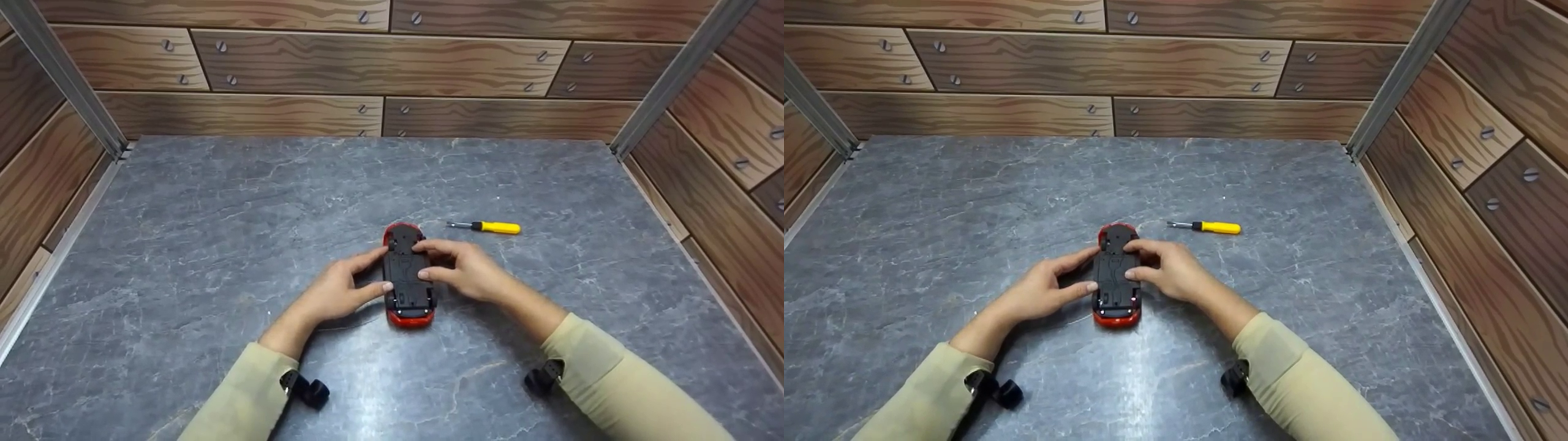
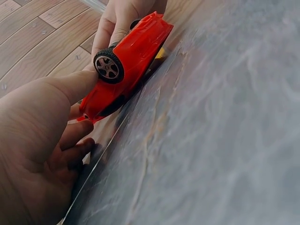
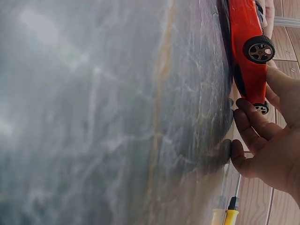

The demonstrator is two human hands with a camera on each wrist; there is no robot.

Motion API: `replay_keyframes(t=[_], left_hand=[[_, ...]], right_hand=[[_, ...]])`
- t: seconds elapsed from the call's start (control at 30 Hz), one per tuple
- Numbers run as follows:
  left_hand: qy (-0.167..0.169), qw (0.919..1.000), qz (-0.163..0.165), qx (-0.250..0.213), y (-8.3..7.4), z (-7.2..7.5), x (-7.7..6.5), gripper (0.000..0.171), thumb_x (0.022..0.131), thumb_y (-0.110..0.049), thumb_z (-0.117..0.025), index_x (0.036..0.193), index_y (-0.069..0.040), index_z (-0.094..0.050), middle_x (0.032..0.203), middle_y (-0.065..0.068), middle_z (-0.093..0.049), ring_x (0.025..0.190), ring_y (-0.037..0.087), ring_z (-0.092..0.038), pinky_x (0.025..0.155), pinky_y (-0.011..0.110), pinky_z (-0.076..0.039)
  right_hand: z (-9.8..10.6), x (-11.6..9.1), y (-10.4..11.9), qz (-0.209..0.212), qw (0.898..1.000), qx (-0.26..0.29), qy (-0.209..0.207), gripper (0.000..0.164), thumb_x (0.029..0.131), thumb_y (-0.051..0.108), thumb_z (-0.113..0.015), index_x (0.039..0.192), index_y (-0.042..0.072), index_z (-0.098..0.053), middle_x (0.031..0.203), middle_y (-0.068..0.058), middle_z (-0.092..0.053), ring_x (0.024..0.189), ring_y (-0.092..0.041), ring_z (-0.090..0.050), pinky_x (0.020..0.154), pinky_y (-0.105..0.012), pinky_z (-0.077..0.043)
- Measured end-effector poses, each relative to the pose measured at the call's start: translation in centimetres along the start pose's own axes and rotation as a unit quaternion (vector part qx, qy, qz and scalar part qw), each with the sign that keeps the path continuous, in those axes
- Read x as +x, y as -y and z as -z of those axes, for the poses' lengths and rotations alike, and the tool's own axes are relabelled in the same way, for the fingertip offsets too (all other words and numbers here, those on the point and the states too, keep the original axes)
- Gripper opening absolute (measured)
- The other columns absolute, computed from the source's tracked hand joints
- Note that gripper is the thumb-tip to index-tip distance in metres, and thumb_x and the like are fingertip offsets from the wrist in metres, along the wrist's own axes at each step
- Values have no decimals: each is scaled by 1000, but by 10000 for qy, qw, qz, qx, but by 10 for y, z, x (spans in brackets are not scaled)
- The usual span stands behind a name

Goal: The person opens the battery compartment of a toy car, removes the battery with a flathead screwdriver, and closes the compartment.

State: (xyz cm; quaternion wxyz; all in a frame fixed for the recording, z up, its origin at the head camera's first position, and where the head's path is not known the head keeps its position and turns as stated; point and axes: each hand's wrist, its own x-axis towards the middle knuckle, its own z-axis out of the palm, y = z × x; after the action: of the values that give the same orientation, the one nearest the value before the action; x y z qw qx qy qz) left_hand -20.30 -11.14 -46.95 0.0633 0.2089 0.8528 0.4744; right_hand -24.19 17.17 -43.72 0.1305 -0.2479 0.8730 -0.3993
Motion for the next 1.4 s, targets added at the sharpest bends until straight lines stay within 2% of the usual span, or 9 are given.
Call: replay_keyframes(t=[0.17,0.33,0.67,0.87,1.23,1.4], left_hand=[[-49,10000,-26,37,0,0,0,71,98,-44,-77,160,-22,-50,156,8,-55,145,25,-49,122,43,-37],[-50,10000,4,48,0,1,0,72,97,-45,-78,160,-22,-50,156,9,-55,146,27,-49,123,45,-36],[-66,10000,8,-58,0,2,2,72,96,-41,-80,159,-19,-52,157,9,-54,147,28,-48,124,46,-34],[-68,9999,8,-77,-1,0,2,73,96,-39,-81,159,-18,-51,156,9,-55,146,27,-48,124,45,-34],[-32,10000,-65,-25,0,-2,3,70,97,-41,-79,158,-18,-52,156,5,-56,146,21,-48,123,42,-35],[-48,10000,-45,-57,1,-2,2,71,97,-40,-80,158,-17,-52,155,7,-56,146,24,-49,123,44,-35]], right_hand=[[-1,2,-1,-61,9995,318,10,47,97,21,-81,141,16,-67,124,-9,-76,116,-23,-68,107,-50,-51],[-2,3,-1,-153,9991,383,40,46,97,21,-80,141,17,-67,128,-9,-75,119,-24,-67,109,-50,-50],[-2,4,2,-306,9981,534,87,42,97,15,-80,137,19,-67,124,-8,-75,112,-24,-67,105,-46,-51],[-1,3,2,-187,9975,679,75,41,97,13,-79,136,14,-67,124,-12,-75,114,-27,-67,105,-48,-51],[-4,2,0,-19,9967,812,58,38,96,9,-79,133,10,-67,118,-12,-76,105,-23,-68,96,-39,-53],[-5,2,0,13,9965,830,35,39,95,8,-80,132,10,-66,116,-12,-75,105,-25,-68,99,-43,-52]])
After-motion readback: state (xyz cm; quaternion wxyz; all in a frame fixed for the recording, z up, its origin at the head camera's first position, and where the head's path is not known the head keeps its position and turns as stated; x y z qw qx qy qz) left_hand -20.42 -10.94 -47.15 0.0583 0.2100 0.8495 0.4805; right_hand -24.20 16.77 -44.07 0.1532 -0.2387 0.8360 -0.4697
